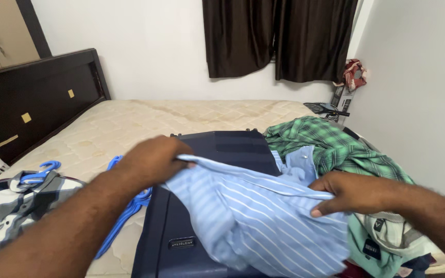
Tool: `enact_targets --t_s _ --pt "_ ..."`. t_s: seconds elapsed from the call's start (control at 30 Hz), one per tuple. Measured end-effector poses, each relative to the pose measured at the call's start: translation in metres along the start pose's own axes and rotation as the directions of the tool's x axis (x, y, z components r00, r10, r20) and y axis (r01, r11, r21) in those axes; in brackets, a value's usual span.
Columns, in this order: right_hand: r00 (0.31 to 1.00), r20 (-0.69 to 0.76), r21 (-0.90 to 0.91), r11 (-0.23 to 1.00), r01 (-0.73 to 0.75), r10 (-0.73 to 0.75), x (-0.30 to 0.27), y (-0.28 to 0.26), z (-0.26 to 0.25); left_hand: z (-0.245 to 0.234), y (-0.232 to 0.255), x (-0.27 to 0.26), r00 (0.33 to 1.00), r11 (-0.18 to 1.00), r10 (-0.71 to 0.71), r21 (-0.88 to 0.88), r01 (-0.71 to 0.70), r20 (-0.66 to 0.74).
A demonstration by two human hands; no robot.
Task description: The person places a light blue striped shirt on a suitcase and proceeds to button it from the top down. The shirt is handled by hand, and the person systematically fastens each button while the shirt remains on the suitcase.
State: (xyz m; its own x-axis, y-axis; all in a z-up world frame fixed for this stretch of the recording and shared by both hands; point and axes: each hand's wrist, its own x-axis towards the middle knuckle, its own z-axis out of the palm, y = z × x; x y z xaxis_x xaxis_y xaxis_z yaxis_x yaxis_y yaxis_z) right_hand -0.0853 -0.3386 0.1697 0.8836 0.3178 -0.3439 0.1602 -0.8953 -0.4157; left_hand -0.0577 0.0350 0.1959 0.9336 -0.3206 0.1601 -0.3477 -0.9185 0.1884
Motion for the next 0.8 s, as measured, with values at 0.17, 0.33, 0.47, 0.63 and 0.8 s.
enact_targets --t_s 0.17,0.33,0.47,0.63,0.8 --pt "0.978 -0.14 -0.191 0.965 -0.181 0.156 0.01 0.041 -0.007 -0.004 -0.016 -0.014 0.991 0.991 -0.126 0.036 0.127 -0.036" --pt "0.826 -0.523 -0.44 0.765 -0.471 0.208 0.006 0.031 -0.014 0.022 -0.028 -0.017 0.989 1.0 0.009 0.011 -0.011 0.15" --pt "0.738 -0.666 -0.526 0.634 -0.567 0.108 -0.008 0.012 -0.018 0.027 -0.029 -0.014 0.989 0.981 -0.146 0.138 0.139 0.035" --pt "0.756 -0.593 0.126 0.959 -0.255 0.279 -0.009 0.008 -0.035 0.021 -0.041 -0.002 0.929 0.922 -0.365 -0.16 0.354 -0.051" --pt "0.842 -0.45 0.815 0.522 0.251 0.297 -0.006 -0.015 -0.046 0.035 -0.054 0.02 0.896 0.207 -0.143 -0.873 0.442 0.42"
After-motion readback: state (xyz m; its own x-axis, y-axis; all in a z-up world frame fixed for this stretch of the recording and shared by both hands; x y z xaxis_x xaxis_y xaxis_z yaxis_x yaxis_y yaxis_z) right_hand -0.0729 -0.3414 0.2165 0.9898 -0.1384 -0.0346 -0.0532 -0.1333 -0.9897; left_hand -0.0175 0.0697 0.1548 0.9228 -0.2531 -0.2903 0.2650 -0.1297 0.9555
